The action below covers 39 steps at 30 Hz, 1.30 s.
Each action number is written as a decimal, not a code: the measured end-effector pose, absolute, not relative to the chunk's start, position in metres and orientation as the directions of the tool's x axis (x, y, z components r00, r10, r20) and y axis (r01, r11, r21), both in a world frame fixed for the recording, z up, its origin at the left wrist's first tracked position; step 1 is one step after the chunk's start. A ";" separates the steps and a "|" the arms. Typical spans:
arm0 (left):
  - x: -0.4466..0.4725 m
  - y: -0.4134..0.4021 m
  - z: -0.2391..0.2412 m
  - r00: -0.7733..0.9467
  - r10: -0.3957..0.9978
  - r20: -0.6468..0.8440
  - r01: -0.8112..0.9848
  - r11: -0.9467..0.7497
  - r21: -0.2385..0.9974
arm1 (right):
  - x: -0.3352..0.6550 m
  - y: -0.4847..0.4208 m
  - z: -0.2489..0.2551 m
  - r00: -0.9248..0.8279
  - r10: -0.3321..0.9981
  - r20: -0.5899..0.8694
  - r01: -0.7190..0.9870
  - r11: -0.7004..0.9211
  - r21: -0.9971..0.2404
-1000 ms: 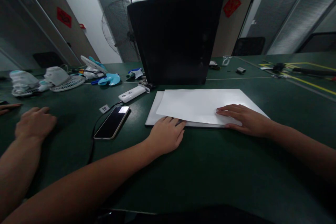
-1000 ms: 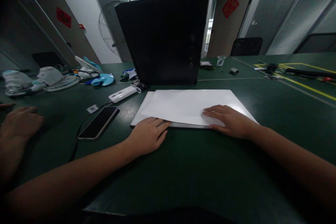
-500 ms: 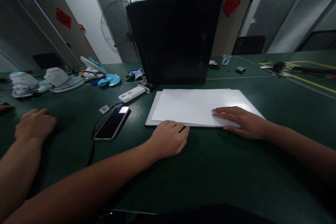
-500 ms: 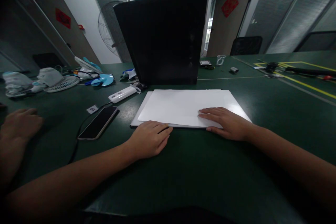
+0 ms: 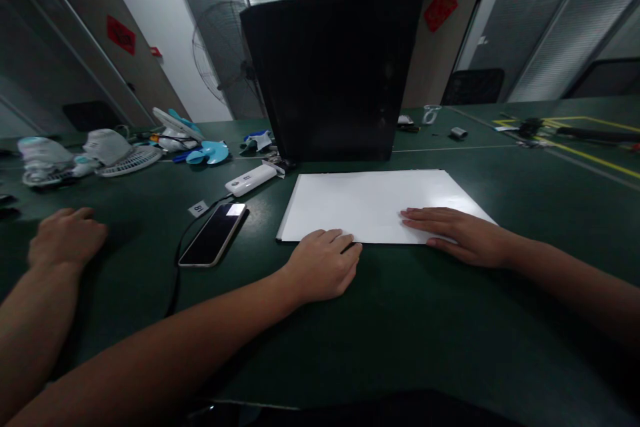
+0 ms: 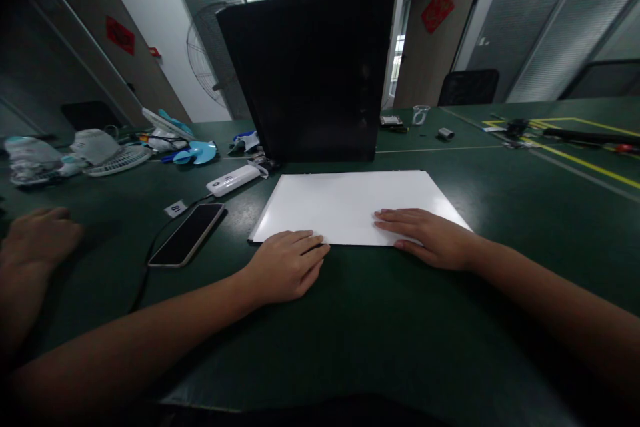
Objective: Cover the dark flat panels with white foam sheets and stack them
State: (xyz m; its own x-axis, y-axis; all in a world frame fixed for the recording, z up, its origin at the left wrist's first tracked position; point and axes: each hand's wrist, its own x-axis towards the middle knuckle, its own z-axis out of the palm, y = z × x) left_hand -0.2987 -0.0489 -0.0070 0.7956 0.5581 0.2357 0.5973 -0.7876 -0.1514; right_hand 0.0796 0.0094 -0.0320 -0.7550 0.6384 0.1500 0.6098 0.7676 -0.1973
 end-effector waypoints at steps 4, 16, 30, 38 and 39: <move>-0.299 -0.048 -0.007 0.790 0.574 0.218 0.607 -0.781 -0.145 | 0.079 0.009 -0.032 -0.765 0.637 0.098 0.619 0.768 -0.166; -0.297 -0.050 -0.003 0.775 0.601 0.198 0.629 -0.765 -0.142 | 0.074 0.008 -0.029 -0.778 0.618 0.114 0.589 0.780 -0.210; -0.297 -0.049 -0.005 0.752 0.623 0.216 0.655 -0.742 -0.142 | 0.085 0.014 -0.035 -0.757 0.575 0.311 0.602 0.798 -0.011; -0.297 -0.050 -0.004 0.743 0.633 0.218 0.666 -0.732 -0.143 | 0.082 0.013 -0.033 -0.762 0.587 0.272 0.609 0.793 -0.006; -0.297 -0.050 -0.004 0.741 0.635 0.218 0.668 -0.731 -0.143 | 0.082 0.012 -0.033 -0.761 0.588 0.273 0.609 0.793 -0.011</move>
State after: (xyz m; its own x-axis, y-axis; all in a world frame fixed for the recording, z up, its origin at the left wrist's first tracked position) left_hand -0.2968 -0.0501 -0.0039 0.7414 0.6348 0.2176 0.6676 -0.7307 -0.1428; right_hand 0.0820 0.0124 -0.0331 -0.7614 0.5878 0.2735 0.6086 0.7934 -0.0111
